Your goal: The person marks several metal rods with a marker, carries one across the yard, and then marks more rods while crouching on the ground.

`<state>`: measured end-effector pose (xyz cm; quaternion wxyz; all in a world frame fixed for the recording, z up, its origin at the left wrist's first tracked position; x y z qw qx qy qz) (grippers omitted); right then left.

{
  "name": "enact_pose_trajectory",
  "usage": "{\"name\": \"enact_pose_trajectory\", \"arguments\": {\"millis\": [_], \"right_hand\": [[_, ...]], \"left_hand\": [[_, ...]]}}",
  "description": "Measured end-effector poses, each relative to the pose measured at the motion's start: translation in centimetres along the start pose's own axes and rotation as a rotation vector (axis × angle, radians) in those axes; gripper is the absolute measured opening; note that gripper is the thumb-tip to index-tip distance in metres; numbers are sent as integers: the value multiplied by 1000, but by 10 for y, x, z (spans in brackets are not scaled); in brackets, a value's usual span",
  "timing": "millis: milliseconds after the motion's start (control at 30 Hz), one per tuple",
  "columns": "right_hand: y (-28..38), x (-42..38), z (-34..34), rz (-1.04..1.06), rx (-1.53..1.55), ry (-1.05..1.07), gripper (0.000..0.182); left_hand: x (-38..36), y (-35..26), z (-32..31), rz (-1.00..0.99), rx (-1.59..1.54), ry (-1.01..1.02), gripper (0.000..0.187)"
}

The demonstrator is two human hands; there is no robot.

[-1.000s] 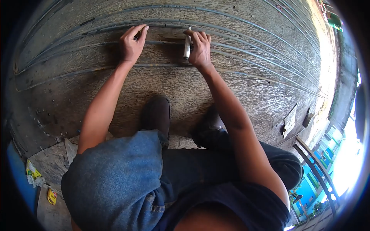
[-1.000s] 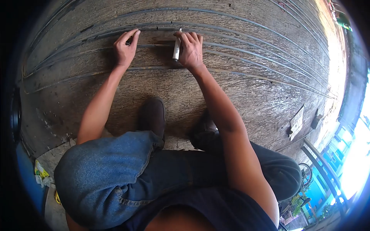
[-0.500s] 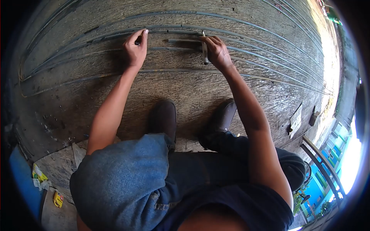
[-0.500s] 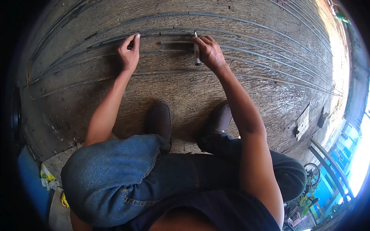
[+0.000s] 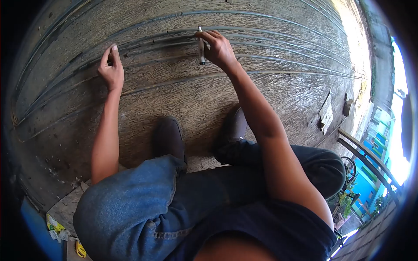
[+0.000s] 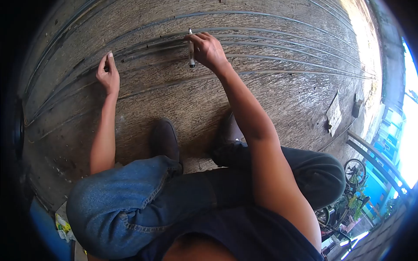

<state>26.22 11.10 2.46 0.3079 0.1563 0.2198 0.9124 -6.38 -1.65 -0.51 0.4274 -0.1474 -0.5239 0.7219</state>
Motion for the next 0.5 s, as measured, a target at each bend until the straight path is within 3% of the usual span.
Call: {"name": "enact_pose_trajectory", "arguments": {"millis": [67, 133, 233, 500], "right_hand": [[-11, -20, 4, -41, 5, -5, 41], [-18, -26, 6, -75, 29, -14, 43], [-29, -31, 3, -74, -22, -64, 39], [-16, -25, 4, -55, -13, -46, 35]], "left_hand": [[-5, -8, -6, -41, 207, 275, 24], [-12, -23, -13, -245, 417, 354, 23], [-17, -40, -27, -417, 433, 442, 20], [-2, -91, -48, -588, 534, 642, 20]]}}
Point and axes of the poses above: each hand's wrist, its own x-axis towards the middle knuckle, its own z-axis out of the back of the hand, y = z × x, the point moved 3 cm from there along x, towards the middle knuckle, and after that the axes turned 13 degrees about y, right-handed, at the moved point
